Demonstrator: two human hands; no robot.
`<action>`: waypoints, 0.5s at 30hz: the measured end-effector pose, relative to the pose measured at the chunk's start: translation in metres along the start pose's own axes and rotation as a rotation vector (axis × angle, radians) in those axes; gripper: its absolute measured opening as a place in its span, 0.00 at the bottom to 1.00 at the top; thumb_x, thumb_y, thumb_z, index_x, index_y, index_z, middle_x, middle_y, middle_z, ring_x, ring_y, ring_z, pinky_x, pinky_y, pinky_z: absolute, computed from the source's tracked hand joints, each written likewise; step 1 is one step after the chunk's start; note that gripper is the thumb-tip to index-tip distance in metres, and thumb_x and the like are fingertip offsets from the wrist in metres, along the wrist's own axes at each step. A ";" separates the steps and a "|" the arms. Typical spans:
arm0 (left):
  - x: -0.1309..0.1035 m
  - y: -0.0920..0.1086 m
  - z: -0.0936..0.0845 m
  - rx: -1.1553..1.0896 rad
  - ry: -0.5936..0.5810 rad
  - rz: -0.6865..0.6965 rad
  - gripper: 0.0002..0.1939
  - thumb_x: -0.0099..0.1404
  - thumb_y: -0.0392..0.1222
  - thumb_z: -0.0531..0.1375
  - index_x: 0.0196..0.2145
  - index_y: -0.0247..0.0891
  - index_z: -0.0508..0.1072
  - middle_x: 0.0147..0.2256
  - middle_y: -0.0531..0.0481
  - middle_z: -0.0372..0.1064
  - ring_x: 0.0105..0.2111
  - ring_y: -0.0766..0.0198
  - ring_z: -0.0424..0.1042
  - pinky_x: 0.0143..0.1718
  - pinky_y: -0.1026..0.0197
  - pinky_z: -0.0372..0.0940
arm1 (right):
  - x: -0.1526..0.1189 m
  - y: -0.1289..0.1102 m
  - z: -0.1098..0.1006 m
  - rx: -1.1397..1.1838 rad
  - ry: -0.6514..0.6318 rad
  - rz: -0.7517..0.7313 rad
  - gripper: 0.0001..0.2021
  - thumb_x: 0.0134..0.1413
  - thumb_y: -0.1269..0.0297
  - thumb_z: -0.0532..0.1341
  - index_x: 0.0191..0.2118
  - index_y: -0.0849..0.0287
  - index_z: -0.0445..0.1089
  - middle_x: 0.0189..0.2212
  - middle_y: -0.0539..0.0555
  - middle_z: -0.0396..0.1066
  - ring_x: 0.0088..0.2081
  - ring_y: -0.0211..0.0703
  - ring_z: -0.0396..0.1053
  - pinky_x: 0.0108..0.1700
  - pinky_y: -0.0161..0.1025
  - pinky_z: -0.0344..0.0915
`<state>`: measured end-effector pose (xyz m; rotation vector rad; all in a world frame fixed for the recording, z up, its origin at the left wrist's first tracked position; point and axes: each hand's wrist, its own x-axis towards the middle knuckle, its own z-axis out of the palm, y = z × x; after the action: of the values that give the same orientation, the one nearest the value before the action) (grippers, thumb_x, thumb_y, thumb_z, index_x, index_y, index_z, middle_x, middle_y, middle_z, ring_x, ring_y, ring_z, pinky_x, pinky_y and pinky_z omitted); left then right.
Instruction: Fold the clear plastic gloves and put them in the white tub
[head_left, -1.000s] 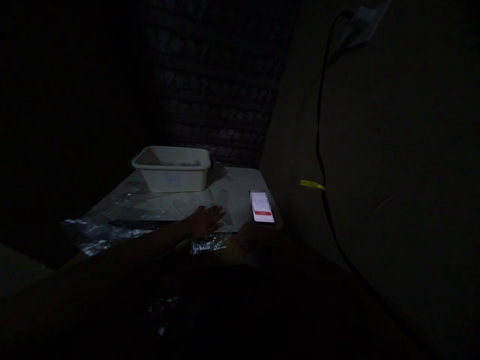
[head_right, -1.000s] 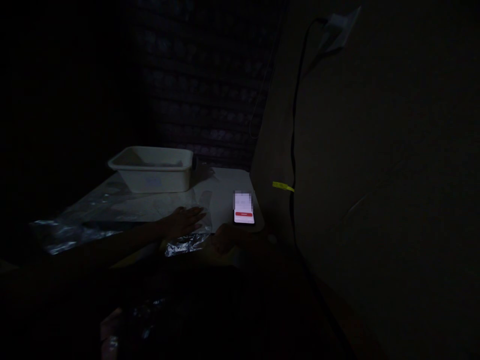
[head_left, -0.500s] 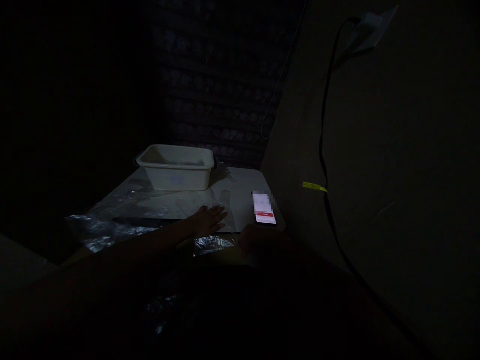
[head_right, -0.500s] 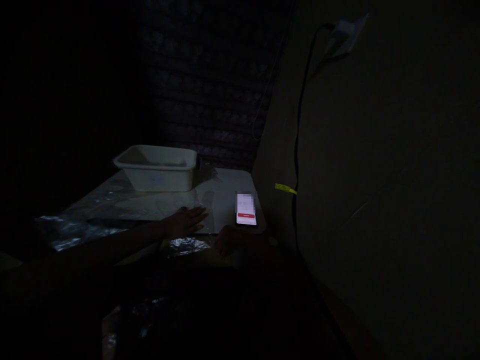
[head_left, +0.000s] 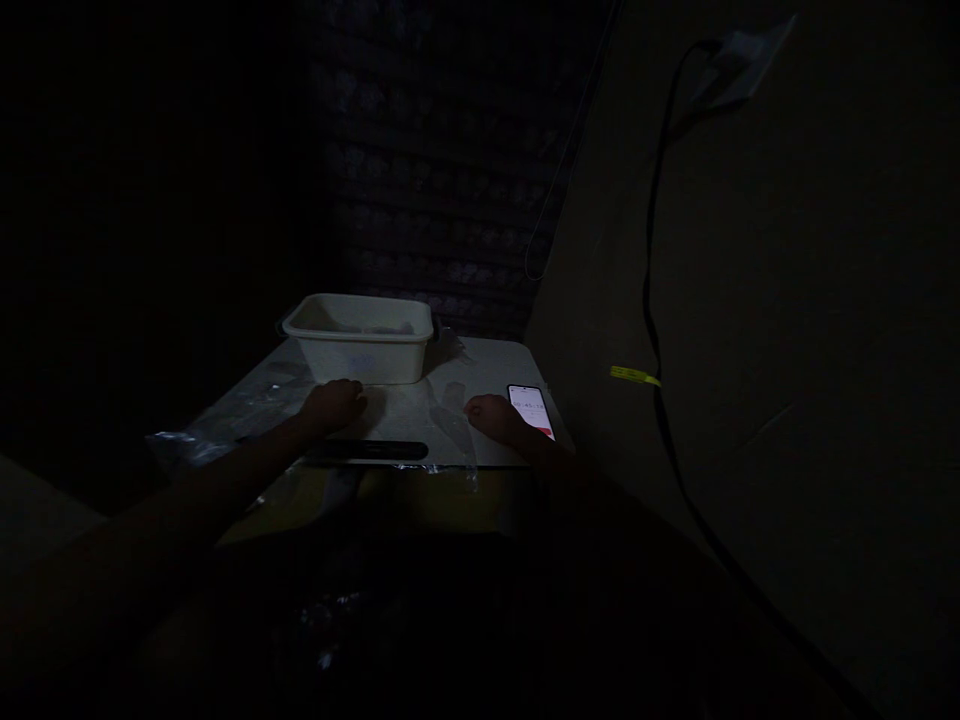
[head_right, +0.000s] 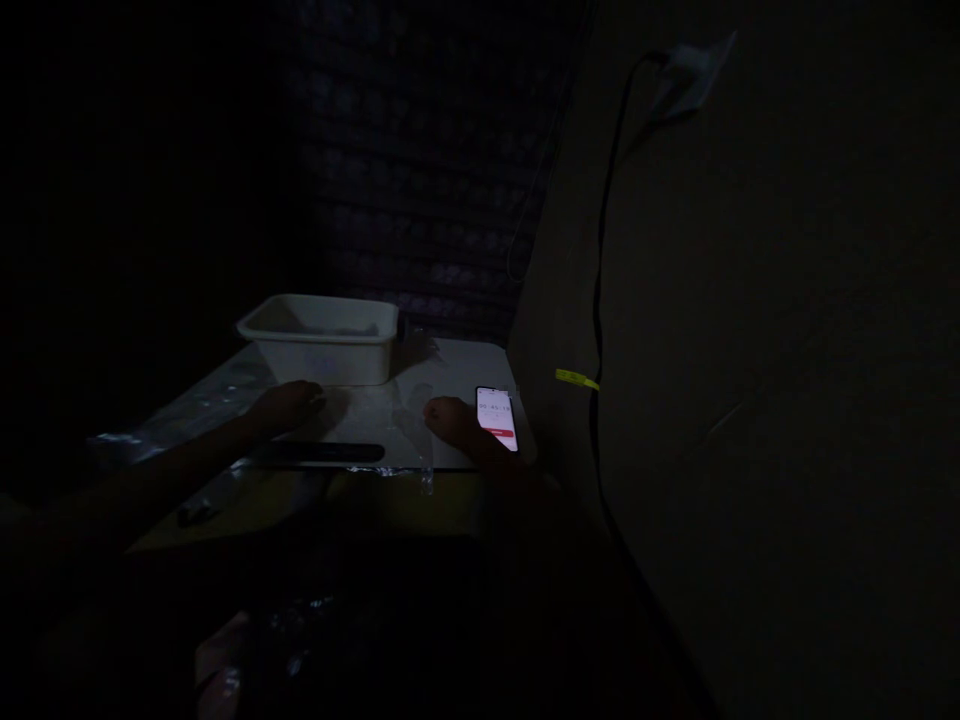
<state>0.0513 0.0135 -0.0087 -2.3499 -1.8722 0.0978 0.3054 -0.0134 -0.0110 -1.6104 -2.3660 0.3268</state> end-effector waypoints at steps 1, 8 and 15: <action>0.002 -0.005 0.004 -0.020 -0.018 -0.023 0.20 0.57 0.45 0.41 0.38 0.33 0.65 0.38 0.42 0.65 0.37 0.58 0.64 0.32 0.62 0.58 | 0.004 -0.003 0.003 -0.049 0.007 -0.029 0.12 0.43 0.70 0.50 0.35 0.62 0.66 0.36 0.55 0.67 0.38 0.38 0.63 0.39 0.34 0.58; 0.011 -0.003 0.017 -0.159 -0.076 -0.078 0.20 0.51 0.50 0.47 0.32 0.35 0.70 0.33 0.40 0.68 0.34 0.54 0.66 0.29 0.61 0.59 | 0.006 -0.016 0.023 -0.311 -0.100 -0.213 0.17 0.47 0.64 0.46 0.44 0.57 0.58 0.46 0.54 0.58 0.47 0.42 0.55 0.45 0.42 0.53; 0.016 0.002 0.010 -0.297 -0.007 -0.113 0.13 0.51 0.41 0.47 0.28 0.37 0.70 0.32 0.46 0.69 0.34 0.59 0.66 0.31 0.65 0.59 | 0.006 -0.013 0.025 -0.351 -0.130 -0.206 0.16 0.48 0.63 0.45 0.44 0.56 0.57 0.44 0.53 0.59 0.46 0.41 0.55 0.44 0.43 0.53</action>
<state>0.0552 0.0288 -0.0185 -2.4158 -2.1490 -0.1983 0.2837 -0.0137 -0.0293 -1.4987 -2.7848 -0.0297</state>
